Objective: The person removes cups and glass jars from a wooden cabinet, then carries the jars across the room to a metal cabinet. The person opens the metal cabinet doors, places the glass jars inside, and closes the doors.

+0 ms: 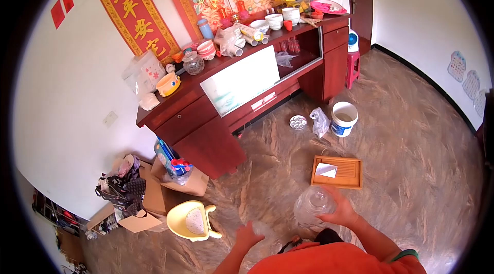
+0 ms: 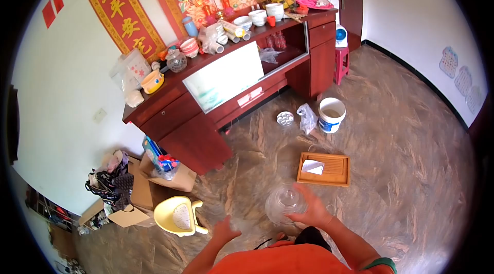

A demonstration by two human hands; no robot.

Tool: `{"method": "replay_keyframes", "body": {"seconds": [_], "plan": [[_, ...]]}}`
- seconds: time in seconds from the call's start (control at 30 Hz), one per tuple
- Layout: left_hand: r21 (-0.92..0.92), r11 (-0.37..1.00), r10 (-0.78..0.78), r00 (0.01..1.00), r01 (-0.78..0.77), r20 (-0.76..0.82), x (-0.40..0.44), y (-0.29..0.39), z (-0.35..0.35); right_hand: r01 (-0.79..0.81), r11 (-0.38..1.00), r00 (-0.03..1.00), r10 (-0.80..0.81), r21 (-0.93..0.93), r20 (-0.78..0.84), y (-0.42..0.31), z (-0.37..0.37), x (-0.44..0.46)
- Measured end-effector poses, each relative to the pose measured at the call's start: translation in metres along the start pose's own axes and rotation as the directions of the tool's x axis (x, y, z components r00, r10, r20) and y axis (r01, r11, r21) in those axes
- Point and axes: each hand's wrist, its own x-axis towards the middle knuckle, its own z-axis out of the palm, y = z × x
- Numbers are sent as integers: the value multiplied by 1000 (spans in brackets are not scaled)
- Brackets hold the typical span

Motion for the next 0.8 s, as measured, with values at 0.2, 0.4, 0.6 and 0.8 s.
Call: {"method": "replay_keyframes", "body": {"seconds": [0.2, 0.4, 0.6, 0.8], "plan": [[4, 995, 102, 993, -102, -66, 19, 15, -8, -75, 983, 996, 80, 169, -26, -3, -5, 9], [-5, 980, 200, 974, -201, -105, 50, 50, -15, -35, 993, 997, 27, 117, 67, -2, -8, 6], [19, 924, 382, 920, -382, -88, 86, 124, -21, 39, 975, 988, -70, 219, 138, -1, -30, 4], [50, 884, 465, 885, -464, -7, 100, 253, -19, 43, 957, 965, -113, 286, 235, 33, -97, -21]]}}
